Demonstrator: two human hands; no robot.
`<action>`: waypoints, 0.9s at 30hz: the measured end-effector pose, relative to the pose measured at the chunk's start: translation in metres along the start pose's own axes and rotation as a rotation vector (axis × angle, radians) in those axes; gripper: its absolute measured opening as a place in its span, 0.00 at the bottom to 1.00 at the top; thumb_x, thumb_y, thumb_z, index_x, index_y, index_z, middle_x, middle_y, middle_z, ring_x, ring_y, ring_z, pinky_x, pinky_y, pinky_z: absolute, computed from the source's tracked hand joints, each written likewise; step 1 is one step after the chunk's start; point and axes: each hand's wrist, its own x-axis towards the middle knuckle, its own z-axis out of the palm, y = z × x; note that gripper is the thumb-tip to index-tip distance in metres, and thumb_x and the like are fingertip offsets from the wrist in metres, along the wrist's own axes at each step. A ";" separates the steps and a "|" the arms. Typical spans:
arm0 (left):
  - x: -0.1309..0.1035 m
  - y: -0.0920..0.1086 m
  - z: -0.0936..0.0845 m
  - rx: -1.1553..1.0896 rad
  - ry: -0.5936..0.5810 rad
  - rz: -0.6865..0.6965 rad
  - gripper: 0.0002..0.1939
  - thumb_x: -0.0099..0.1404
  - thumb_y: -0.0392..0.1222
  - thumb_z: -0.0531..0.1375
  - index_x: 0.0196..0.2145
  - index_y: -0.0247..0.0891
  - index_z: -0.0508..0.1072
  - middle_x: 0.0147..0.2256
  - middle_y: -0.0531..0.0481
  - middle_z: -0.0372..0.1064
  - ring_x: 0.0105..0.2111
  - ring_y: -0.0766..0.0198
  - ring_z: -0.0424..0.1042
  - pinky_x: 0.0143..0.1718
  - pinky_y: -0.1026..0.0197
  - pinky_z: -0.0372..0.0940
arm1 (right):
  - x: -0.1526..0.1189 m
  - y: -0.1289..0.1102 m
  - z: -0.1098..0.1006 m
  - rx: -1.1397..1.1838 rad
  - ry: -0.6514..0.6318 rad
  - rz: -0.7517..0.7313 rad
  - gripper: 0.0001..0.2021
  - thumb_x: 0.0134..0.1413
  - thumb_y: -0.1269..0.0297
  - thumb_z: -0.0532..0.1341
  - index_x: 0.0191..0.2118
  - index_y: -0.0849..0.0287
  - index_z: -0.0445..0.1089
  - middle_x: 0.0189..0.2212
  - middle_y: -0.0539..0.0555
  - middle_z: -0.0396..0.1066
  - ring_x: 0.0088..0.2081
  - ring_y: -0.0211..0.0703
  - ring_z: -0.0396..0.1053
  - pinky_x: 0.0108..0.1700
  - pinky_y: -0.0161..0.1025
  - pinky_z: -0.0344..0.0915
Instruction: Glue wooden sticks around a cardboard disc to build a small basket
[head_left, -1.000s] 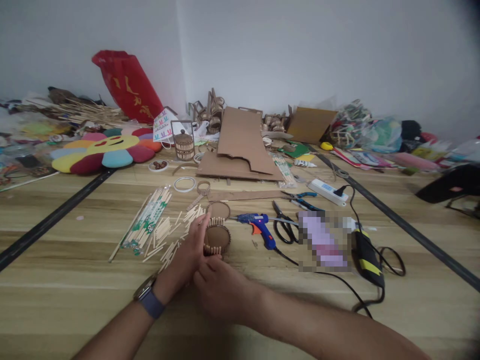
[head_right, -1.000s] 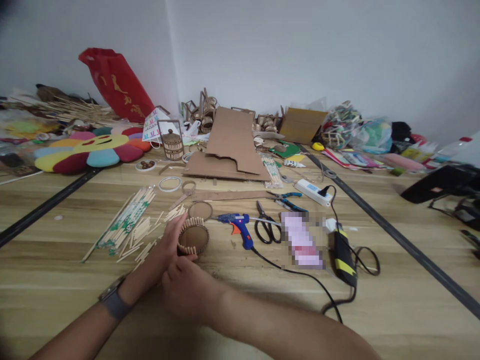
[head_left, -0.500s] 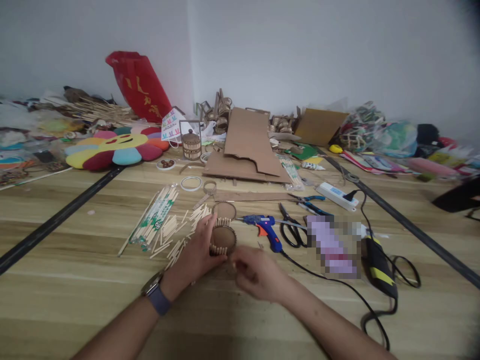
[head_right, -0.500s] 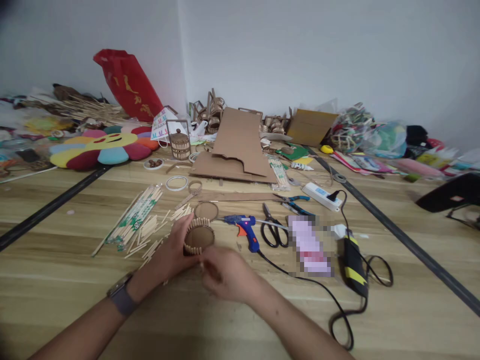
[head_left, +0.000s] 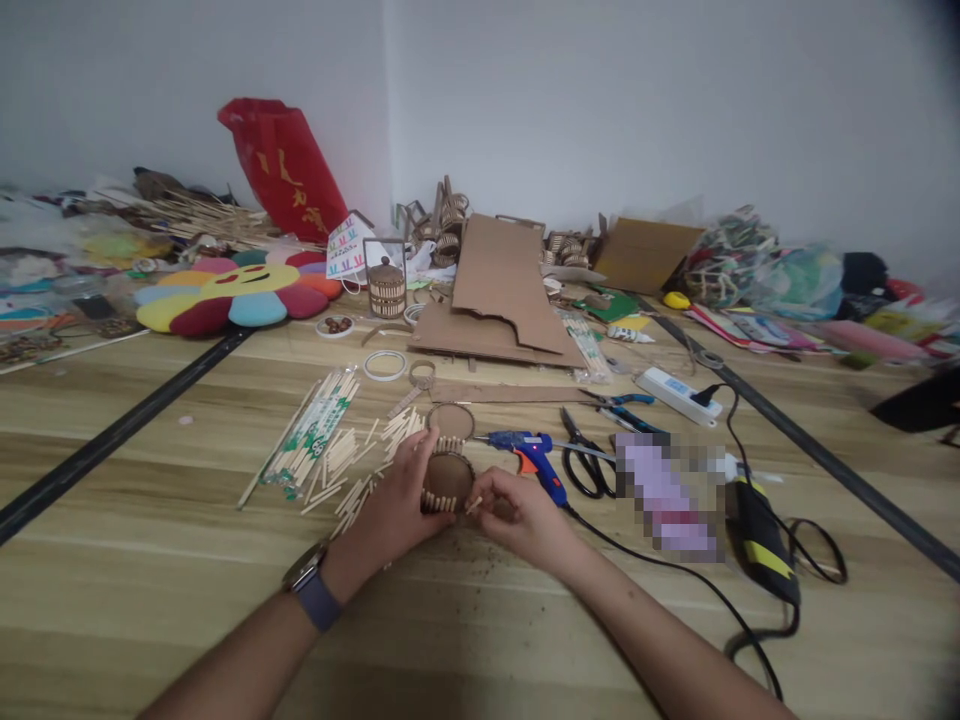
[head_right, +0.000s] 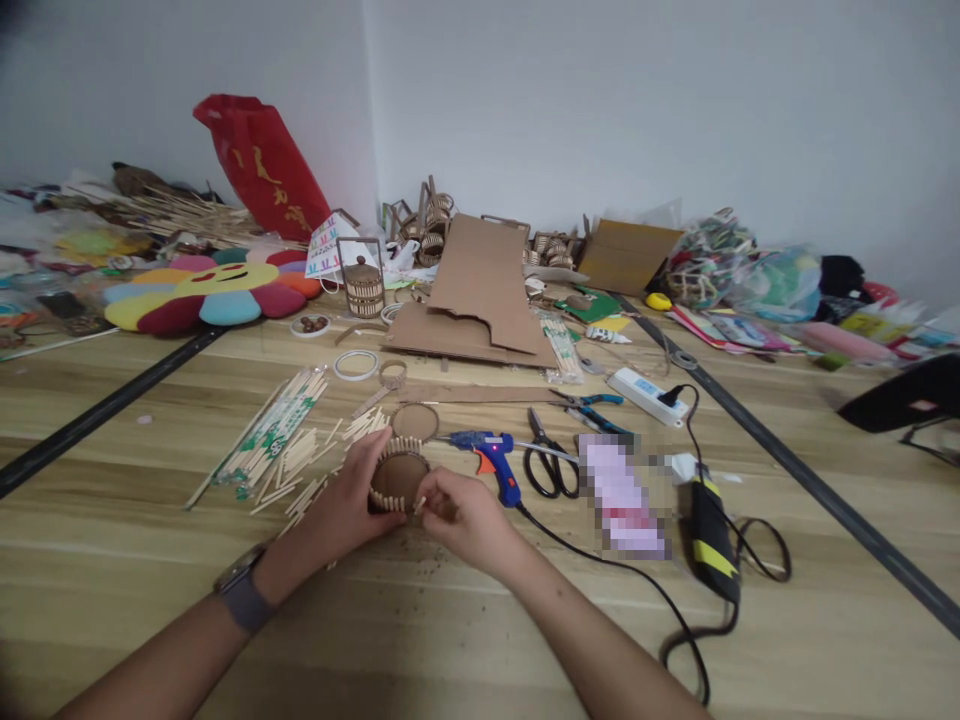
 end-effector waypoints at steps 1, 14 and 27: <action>0.000 0.000 0.000 0.002 -0.002 -0.001 0.58 0.54 0.36 0.70 0.70 0.48 0.36 0.66 0.36 0.48 0.67 0.39 0.51 0.64 0.32 0.54 | 0.000 0.000 0.000 -0.010 -0.003 0.006 0.08 0.46 0.76 0.58 0.32 0.57 0.68 0.25 0.46 0.68 0.27 0.36 0.66 0.30 0.30 0.61; -0.001 0.000 0.002 -0.002 0.005 0.000 0.55 0.54 0.35 0.68 0.69 0.46 0.39 0.67 0.35 0.49 0.68 0.41 0.50 0.65 0.34 0.54 | 0.002 0.002 0.006 -0.182 0.007 -0.046 0.11 0.45 0.81 0.60 0.32 0.58 0.71 0.26 0.45 0.62 0.28 0.35 0.62 0.29 0.29 0.57; -0.001 0.001 0.003 -0.003 0.006 0.009 0.56 0.53 0.34 0.69 0.69 0.46 0.38 0.66 0.34 0.49 0.67 0.40 0.51 0.64 0.33 0.53 | 0.006 0.000 0.007 -0.241 0.015 -0.070 0.10 0.45 0.82 0.62 0.30 0.59 0.72 0.24 0.45 0.63 0.28 0.36 0.62 0.32 0.31 0.55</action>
